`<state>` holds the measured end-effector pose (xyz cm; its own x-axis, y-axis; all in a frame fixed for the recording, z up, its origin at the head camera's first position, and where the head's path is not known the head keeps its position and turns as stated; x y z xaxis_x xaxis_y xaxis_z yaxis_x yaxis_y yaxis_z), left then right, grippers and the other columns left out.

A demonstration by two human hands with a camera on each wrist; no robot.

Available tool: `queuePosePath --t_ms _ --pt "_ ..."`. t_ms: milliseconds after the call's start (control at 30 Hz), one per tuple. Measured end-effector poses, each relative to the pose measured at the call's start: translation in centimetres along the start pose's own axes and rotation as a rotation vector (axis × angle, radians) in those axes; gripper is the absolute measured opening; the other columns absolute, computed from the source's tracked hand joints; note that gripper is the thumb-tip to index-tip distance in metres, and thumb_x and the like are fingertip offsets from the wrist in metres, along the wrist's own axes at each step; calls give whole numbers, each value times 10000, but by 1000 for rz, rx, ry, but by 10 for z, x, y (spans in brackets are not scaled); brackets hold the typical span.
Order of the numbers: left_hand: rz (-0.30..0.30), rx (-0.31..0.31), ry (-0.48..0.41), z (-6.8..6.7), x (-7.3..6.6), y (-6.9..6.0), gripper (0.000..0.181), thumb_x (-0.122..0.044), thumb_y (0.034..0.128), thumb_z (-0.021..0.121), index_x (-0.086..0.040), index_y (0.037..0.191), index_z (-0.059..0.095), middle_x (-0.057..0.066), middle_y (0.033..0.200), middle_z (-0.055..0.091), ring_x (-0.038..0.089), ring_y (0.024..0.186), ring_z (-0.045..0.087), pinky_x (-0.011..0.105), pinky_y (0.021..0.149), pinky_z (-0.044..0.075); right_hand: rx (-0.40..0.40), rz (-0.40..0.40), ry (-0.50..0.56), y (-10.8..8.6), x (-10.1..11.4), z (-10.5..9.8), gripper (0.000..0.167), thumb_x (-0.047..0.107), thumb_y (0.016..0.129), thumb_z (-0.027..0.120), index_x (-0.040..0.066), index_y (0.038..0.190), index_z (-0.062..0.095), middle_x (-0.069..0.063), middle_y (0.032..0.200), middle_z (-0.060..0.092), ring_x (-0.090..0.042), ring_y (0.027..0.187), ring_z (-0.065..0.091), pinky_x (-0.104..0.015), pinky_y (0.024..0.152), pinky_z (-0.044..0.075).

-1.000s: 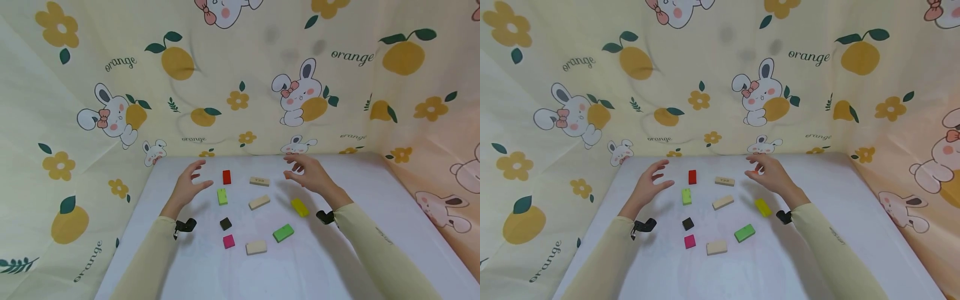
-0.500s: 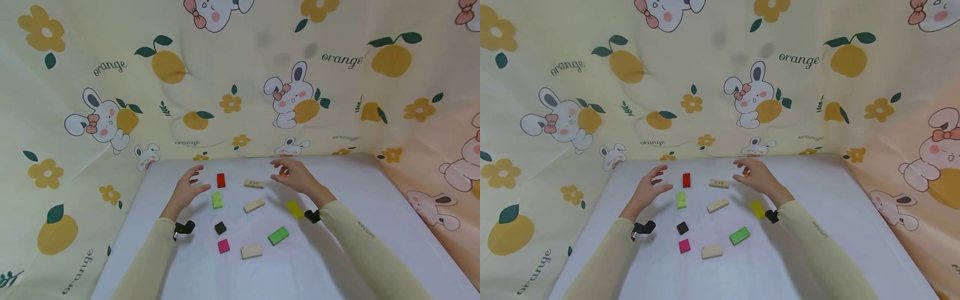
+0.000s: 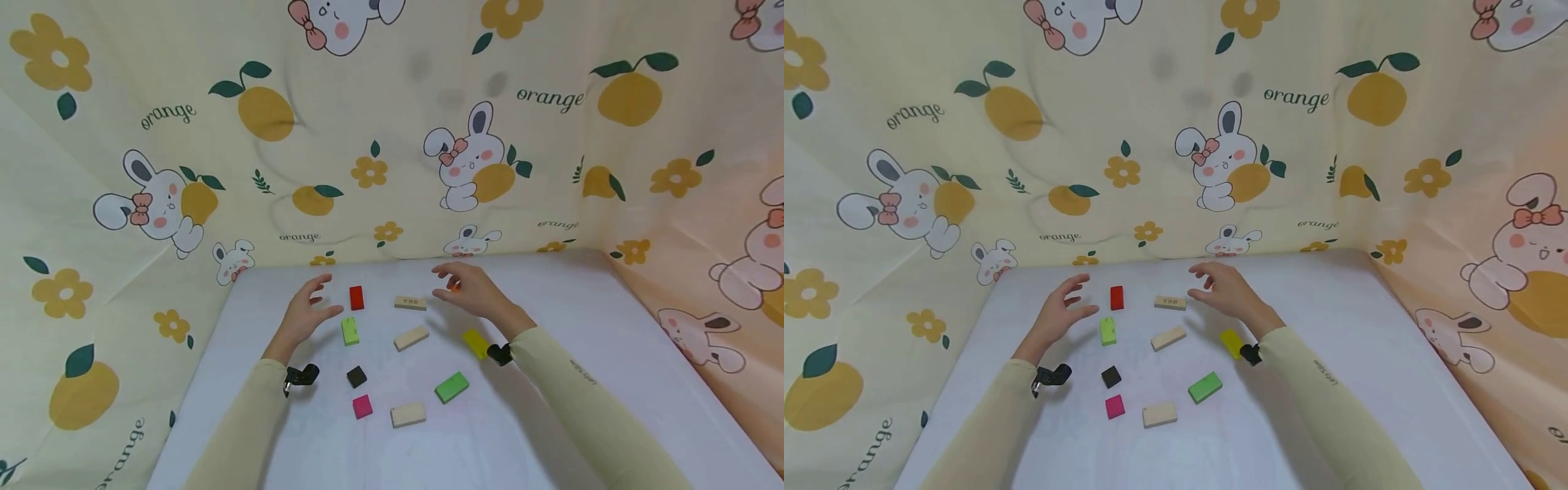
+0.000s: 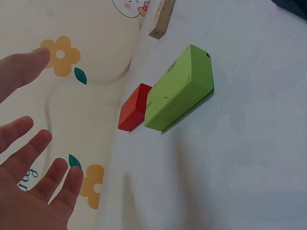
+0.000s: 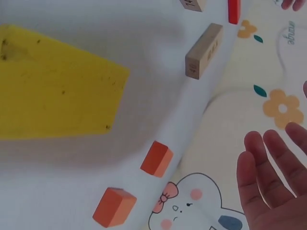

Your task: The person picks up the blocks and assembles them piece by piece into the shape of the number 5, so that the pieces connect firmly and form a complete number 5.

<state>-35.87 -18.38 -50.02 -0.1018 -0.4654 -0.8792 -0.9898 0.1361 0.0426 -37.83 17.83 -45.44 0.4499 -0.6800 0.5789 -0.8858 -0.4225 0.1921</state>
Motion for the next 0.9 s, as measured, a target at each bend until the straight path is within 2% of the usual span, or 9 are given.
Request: queuePosePath --t_ms 133,300,600,900 --pt "-18 10 4 3 0 4 803 -181 970 846 -183 1659 433 101 1684 406 430 1518 388 588 1201 399 27 3 -9 5 0 8 475 273 975 849 122 1402 706 -101 1271 717 -223 991 666 -382 868 581" --pt "-30 26 12 7 0 14 799 -155 962 849 -159 1652 447 99 1673 425 434 1510 400 590 1196 405 62 24 -19 10 -5 18 471 269 986 836 121 1411 696 -155 1320 705 -228 993 660 -392 872 592" --pt "-76 68 35 19 10 28 789 -156 972 840 -145 1654 443 99 1668 438 401 1502 411 568 1206 399 97 56 -16 15 -10 30 476 264 993 818 87 1416 690 -179 1299 714 -242 934 676 -412 869 591" --pt "-88 112 67 27 19 43 788 -190 972 845 -129 1648 444 113 1654 459 398 1480 438 583 1180 428 145 107 -18 20 -20 45 511 325 993 801 81 1427 687 -145 1288 715 -255 984 664 -420 906 575"
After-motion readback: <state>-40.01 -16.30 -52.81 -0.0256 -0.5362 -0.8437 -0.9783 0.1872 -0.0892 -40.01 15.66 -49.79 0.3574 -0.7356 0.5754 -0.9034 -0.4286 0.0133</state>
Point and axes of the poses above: each hand's wrist, its own y-axis towards the middle knuckle, its own z-axis out of the palm, x = y × z, the point moved 7 cm from there along y, towards the middle knuckle
